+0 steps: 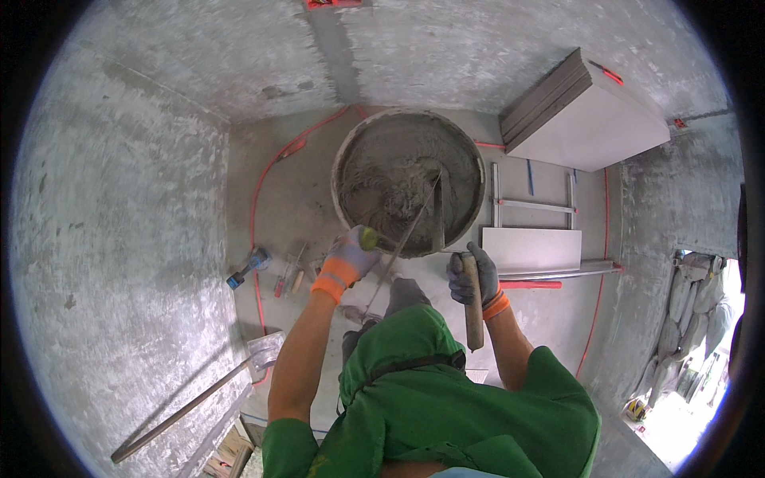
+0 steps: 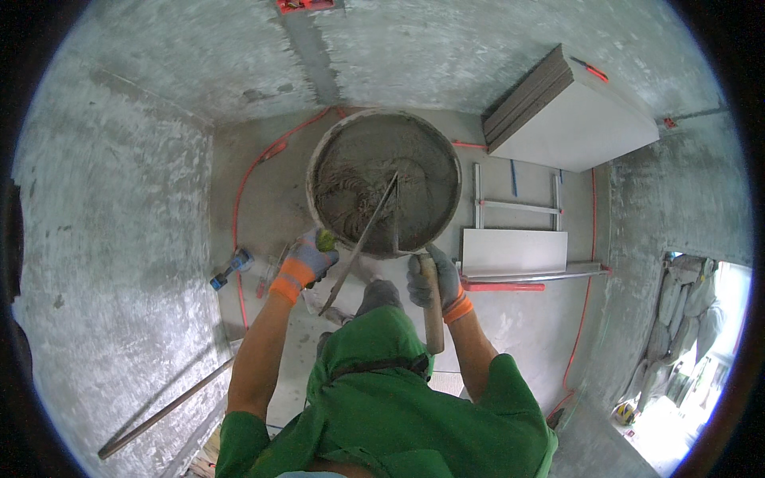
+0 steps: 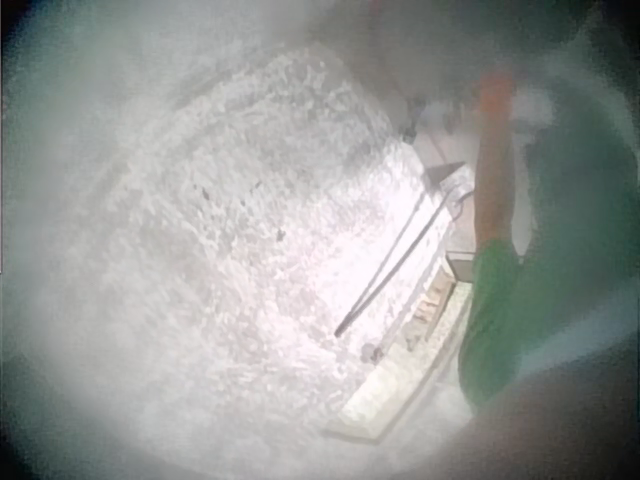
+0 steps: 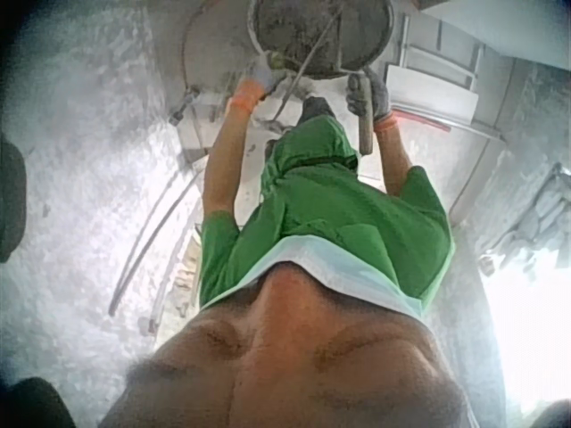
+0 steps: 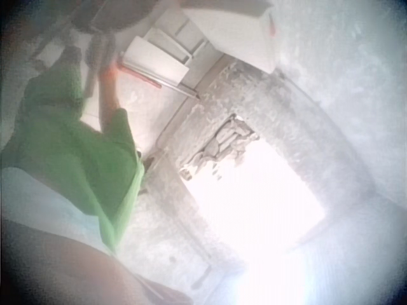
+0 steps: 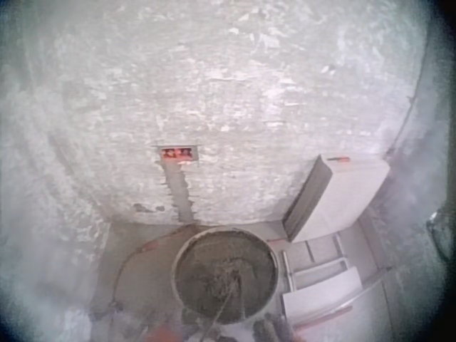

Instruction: The person scoops cement from a bucket with a trowel and applies it to the floor, smoothing the surface. They repeat the scooping and spreading cycle to cover a larger area.

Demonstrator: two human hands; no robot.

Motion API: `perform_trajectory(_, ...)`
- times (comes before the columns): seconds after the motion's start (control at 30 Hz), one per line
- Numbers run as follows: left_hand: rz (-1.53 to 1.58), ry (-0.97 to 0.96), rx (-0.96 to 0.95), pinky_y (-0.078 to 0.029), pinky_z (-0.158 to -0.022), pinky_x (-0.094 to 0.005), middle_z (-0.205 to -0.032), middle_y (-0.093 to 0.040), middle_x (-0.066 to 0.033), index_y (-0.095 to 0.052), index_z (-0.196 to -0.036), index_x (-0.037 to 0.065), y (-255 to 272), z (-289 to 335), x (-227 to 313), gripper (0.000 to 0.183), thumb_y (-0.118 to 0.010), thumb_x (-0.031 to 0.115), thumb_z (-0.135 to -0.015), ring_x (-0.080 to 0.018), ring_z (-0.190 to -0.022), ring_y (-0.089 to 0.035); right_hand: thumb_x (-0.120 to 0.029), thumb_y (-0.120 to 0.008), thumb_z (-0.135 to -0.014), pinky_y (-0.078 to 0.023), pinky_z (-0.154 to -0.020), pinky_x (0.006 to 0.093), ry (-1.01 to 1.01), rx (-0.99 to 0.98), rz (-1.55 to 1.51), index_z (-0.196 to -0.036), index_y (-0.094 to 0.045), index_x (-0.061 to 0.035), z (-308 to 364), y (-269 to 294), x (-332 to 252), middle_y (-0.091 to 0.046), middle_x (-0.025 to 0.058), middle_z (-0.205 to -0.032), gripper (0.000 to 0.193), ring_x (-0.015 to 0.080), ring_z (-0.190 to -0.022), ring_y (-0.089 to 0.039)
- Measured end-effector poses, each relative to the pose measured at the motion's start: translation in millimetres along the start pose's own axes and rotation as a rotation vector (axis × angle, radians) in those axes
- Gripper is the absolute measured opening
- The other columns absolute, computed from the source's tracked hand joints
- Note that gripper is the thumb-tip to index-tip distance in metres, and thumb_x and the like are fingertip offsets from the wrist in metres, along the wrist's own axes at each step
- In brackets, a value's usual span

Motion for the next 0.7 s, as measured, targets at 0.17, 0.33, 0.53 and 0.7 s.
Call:
perform_trajectory(0.17,0.029,-0.046,0.185,-0.047,-0.072,-0.0382,-0.096,-0.061,-0.0187,-0.040,-0.126,0.006,14.7,-9.3,8.8,0.064,-0.061,0.029,-0.069,-0.0301,-0.086,-0.060,-0.053,-0.029,-0.087,-0.031,-0.029,0.0264,-0.093,-0.018,0.071,-0.071,-0.050,-0.0036,12.8,-9.4,16.6,-0.040,0.0031,-0.046,0.056,0.0129,-0.031,-0.035)
perform_trajectory(0.33,-0.197,-0.106,0.284,-0.044,-0.083,-0.0397,-0.110,-0.057,-0.0177,-0.041,-0.123,0.005,33.5,-9.7,26.6,0.066,-0.066,0.028,-0.067,-0.0327,-0.102,-0.054,-0.051,-0.033,-0.087,-0.032,-0.023,0.0246,-0.002,-0.385,-0.100,-0.074,-0.053,-0.0006,26.0,-43.0,2.8,-0.041,0.0041,-0.043,0.055,0.0126,-0.026,-0.036)
perform_trajectory(0.53,-0.248,-0.216,0.307,-0.042,-0.087,-0.0388,-0.111,-0.056,-0.0166,-0.043,-0.120,0.006,26.2,15.5,52.0,0.062,-0.066,0.028,-0.067,-0.0331,-0.101,-0.054,-0.053,-0.027,-0.086,-0.034,-0.025,0.0237,0.071,-0.461,-0.037,-0.080,-0.054,-0.0005,31.0,-53.7,-10.9,-0.040,0.0007,-0.041,0.060,0.0109,-0.027,-0.037)
perform_trajectory(0.7,-0.379,-0.348,0.423,-0.044,-0.079,-0.0399,-0.100,-0.059,-0.0152,-0.048,-0.108,0.006,27.5,30.3,60.2,0.044,-0.060,0.025,-0.070,-0.0315,-0.094,-0.056,-0.048,-0.039,-0.084,-0.040,-0.038,0.0257,0.212,-0.204,0.083,-0.087,-0.055,0.0007,31.7,-52.7,-20.3,-0.051,0.0071,-0.056,0.051,0.0164,-0.041,-0.048)
Point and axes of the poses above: each hand's wrist, its own z-axis away from the middle knuckle, its own y-axis out of the back of the hand, x = y × z, the point moved 7 cm from there along -z, towards the middle knuckle
